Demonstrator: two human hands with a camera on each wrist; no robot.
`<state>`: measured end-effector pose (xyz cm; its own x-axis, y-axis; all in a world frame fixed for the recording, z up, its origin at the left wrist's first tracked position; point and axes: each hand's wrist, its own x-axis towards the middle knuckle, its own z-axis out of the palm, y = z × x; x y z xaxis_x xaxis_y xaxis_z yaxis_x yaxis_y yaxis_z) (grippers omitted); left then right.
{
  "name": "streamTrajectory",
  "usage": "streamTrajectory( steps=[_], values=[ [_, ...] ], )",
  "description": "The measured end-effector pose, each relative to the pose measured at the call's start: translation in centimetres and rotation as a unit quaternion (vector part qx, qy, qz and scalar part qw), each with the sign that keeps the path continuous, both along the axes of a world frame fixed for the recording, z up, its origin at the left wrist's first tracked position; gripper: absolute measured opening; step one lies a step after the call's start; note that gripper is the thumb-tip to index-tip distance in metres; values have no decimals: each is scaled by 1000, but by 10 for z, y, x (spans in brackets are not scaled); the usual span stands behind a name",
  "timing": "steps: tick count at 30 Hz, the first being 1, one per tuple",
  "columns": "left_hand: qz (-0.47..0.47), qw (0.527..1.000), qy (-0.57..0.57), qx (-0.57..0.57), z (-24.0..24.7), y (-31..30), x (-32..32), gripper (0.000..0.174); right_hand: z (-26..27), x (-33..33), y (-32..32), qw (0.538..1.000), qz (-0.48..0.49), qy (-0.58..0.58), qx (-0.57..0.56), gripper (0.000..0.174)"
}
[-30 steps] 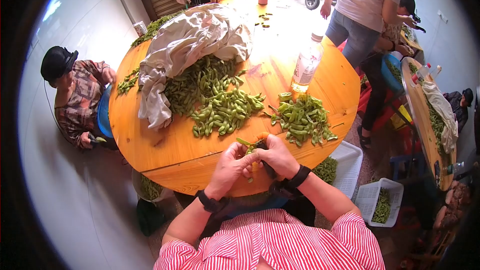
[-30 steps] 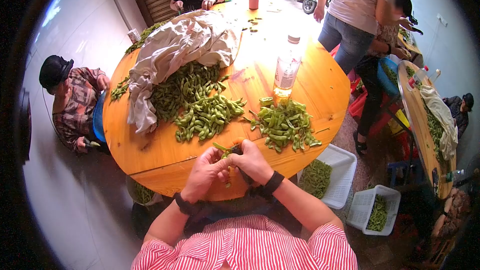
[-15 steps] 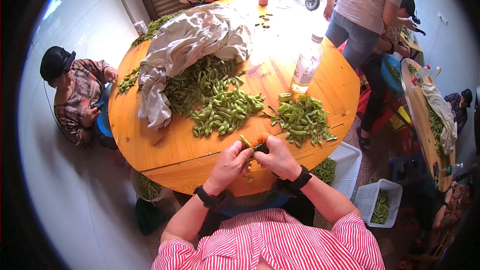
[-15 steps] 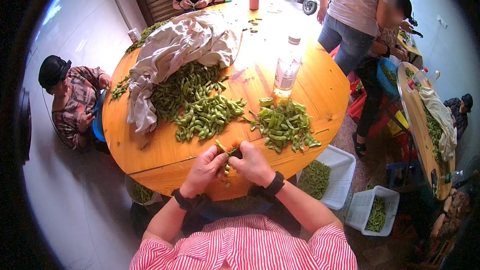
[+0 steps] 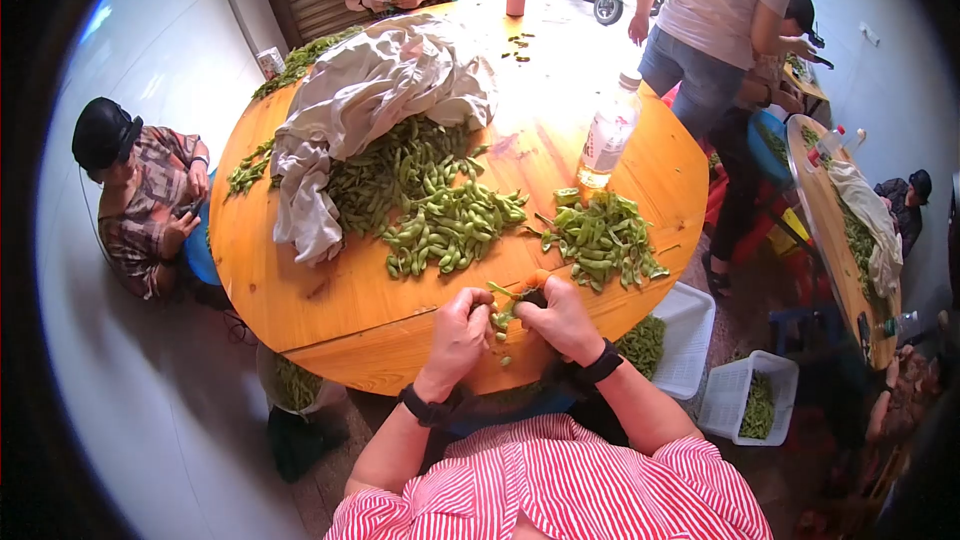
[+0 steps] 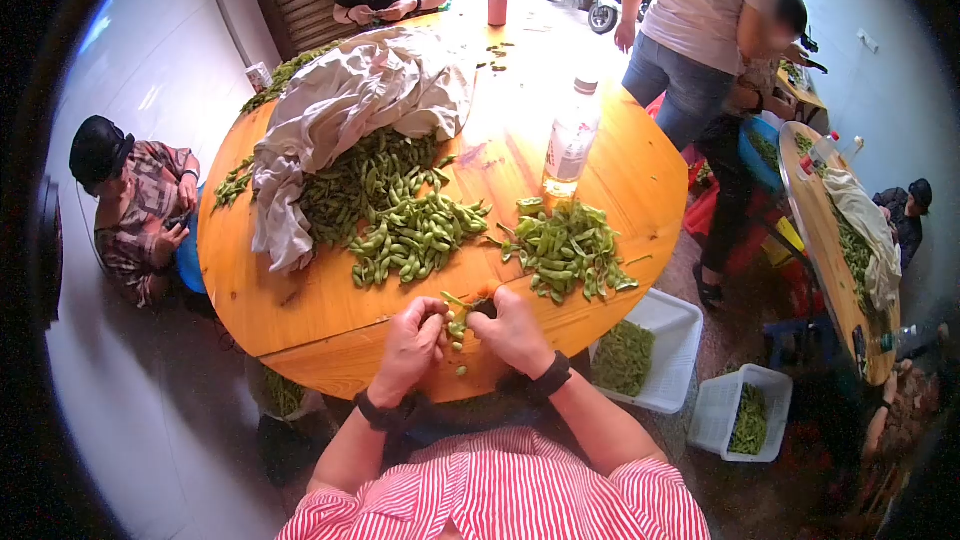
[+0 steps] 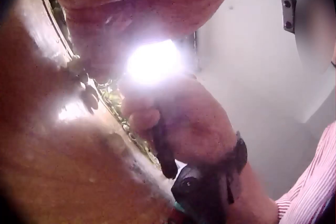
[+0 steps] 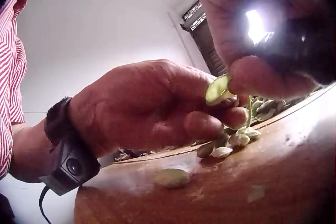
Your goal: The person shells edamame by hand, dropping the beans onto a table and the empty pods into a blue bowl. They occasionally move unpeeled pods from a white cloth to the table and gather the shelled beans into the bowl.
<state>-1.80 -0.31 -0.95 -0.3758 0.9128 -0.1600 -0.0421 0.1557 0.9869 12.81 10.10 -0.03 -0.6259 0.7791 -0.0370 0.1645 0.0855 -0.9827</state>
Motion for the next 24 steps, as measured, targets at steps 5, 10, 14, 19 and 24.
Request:
streamTrajectory(
  steps=[5,10,14,19,24],
  values=[
    [-3,997,-79,14,3,-2,2,12,5,-1,1,1000,0,-17,4,24],
    [-32,996,-78,21,2,-3,2,10,1,-4,-2,1000,6,2,22,19],
    [-34,998,-52,26,-1,-3,4,10,2,-4,-8,998,3,-3,56,19],
    [-15,996,80,32,-6,0,7,8,7,-4,-15,994,-10,-13,107,20],
    [16,960,257,110,-5,5,10,11,8,-2,-13,989,-18,-9,145,21]
  ],
)
